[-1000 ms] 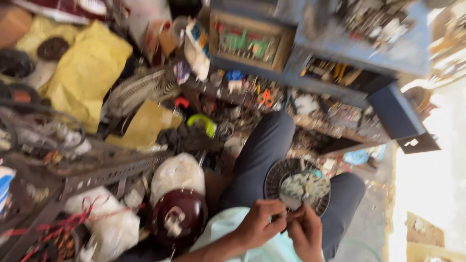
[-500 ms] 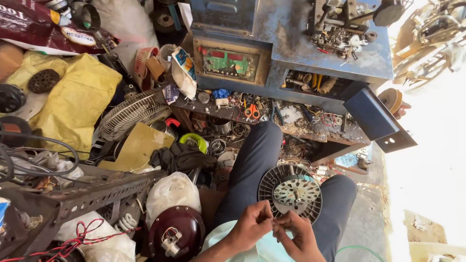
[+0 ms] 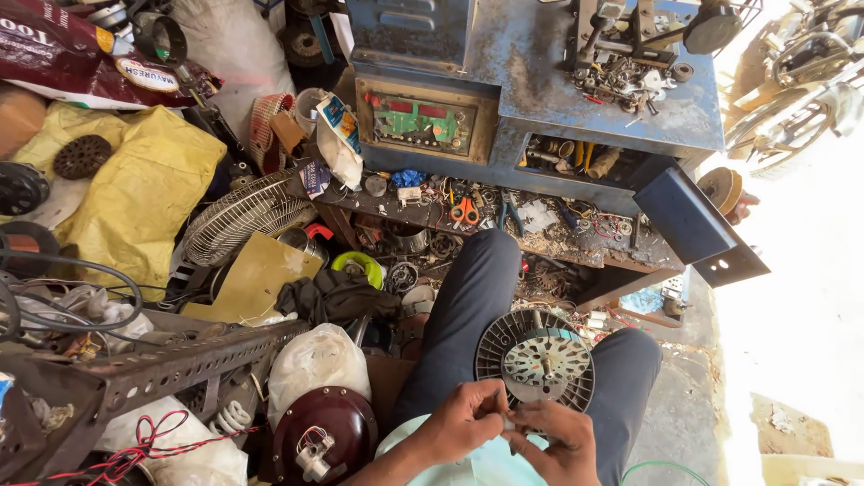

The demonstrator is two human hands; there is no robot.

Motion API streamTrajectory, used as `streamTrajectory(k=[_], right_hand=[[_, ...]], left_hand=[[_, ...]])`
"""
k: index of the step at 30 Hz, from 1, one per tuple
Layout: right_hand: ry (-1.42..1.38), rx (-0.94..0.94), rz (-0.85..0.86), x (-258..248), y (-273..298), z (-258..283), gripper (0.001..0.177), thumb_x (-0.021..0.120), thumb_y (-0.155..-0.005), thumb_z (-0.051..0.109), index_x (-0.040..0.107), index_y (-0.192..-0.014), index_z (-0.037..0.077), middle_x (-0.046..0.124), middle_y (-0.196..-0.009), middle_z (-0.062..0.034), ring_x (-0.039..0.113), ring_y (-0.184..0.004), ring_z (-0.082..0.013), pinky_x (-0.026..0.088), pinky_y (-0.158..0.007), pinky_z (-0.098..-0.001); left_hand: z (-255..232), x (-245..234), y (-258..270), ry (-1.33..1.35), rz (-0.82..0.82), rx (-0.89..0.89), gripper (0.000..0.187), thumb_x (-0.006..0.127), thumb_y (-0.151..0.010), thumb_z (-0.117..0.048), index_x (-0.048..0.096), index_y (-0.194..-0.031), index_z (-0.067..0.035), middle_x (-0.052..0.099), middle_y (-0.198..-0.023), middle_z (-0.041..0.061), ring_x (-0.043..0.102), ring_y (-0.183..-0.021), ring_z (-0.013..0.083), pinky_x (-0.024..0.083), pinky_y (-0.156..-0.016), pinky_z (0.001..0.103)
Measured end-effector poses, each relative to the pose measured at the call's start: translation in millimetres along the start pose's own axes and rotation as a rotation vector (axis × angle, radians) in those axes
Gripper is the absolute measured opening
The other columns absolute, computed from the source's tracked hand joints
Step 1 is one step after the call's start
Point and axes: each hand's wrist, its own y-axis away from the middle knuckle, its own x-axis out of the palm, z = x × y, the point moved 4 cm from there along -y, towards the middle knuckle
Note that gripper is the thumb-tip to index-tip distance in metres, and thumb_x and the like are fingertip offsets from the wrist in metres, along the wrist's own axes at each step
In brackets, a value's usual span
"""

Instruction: Repairing or rewiring a ceiling fan motor component at a cluttered workbench.

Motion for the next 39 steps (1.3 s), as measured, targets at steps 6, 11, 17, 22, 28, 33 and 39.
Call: streamTrajectory(k=[6, 11, 17, 22, 28, 33, 39], right_hand=[[-0.401, 0.237, -0.169, -2.0, 14.0, -35.8, 0.020, 0.086, -0.069, -0.008, 0.077, -0.087, -0.008, 0.078, -0.089, -0.0195, 0.076, -0.076, -0.0203, 0.062, -0.062, -0.0298], [-0.692, 0.398, -0.219, 9.8, 26.5, -59.9, 0.017, 0.084, -0.071, -0.012, 0.076, -0.086, -0.012, 0.075, -0.086, -0.0228, 0.072, -0.066, -0.0209, 0.058, -0.052, -0.0305], [-0.801, 0.421, -0.295, 17.5, 21.2, -54.1, 0.018, 0.082, -0.070, -0.013, 0.075, -0.087, -0.011, 0.073, -0.086, -0.0201, 0.070, -0.064, -0.0205, 0.056, -0.052, -0.0314], [-0.041, 0.234, -0.283, 2.5, 21.3, -20.8, 0.015, 0.090, -0.069, 0.002, 0.075, -0.072, 0.001, 0.074, -0.071, -0.0037, 0.063, -0.065, -0.0098, 0.047, -0.059, -0.0248], [-0.475, 0.302, -0.334, -5.6, 1.4, -10.1, 0.024, 0.088, -0.071, -0.001, 0.075, -0.090, -0.002, 0.075, -0.093, -0.0095, 0.069, -0.076, -0.0115, 0.055, -0.063, -0.0247], [-0.270, 0.235, -0.369, -14.6, 1.1, -18.2, 0.021, 0.088, -0.077, -0.002, 0.075, -0.094, -0.002, 0.074, -0.097, -0.0104, 0.068, -0.085, -0.0116, 0.053, -0.070, -0.0226], [0.239, 0.177, -0.498, -18.5, -39.1, -8.7, 0.019, 0.086, -0.077, -0.006, 0.074, -0.091, -0.001, 0.074, -0.091, -0.0091, 0.061, -0.069, -0.0079, 0.041, -0.056, -0.0205]], left_hand=[[-59.1, 17.2, 5.4, -0.346, -0.051, 0.193, 0.025, 0.068, -0.101, -0.022, 0.064, -0.110, 0.000, 0.065, -0.088, 0.003, 0.064, -0.077, 0.0095, 0.051, -0.067, 0.026], [-41.3, 12.2, 6.3, -0.328, -0.074, 0.225, 0.031, 0.067, -0.104, -0.029, 0.065, -0.111, 0.001, 0.068, -0.090, 0.006, 0.068, -0.080, 0.0125, 0.055, -0.070, 0.028], [-53.9, 11.8, 5.5, -0.457, -0.097, 0.236, 0.024, 0.065, -0.105, -0.023, 0.066, -0.110, 0.000, 0.069, -0.092, 0.008, 0.067, -0.077, 0.0164, 0.054, -0.068, 0.031], [-34.3, 16.7, 6.3, -0.951, -0.206, 0.592, 0.007, 0.062, -0.092, -0.006, 0.067, -0.096, -0.008, 0.072, -0.099, 0.008, 0.067, -0.086, 0.0320, 0.048, -0.074, 0.045], [-49.6, 19.7, -20.6, -0.912, -0.148, 0.486, 0.013, 0.063, -0.099, -0.007, 0.065, -0.112, -0.003, 0.069, -0.099, 0.008, 0.069, -0.089, 0.0293, 0.050, -0.078, 0.044], [-53.3, 15.8, -37.8, -0.983, -0.128, 0.525, 0.021, 0.060, -0.102, -0.009, 0.064, -0.122, -0.004, 0.069, -0.109, 0.010, 0.067, -0.098, 0.0299, 0.050, -0.087, 0.046], [-57.0, -5.3, -66.7, -0.827, -0.291, 0.521, 0.029, 0.058, -0.107, -0.018, 0.060, -0.131, -0.002, 0.065, -0.127, 0.015, 0.063, -0.117, 0.0344, 0.050, -0.102, 0.047]])
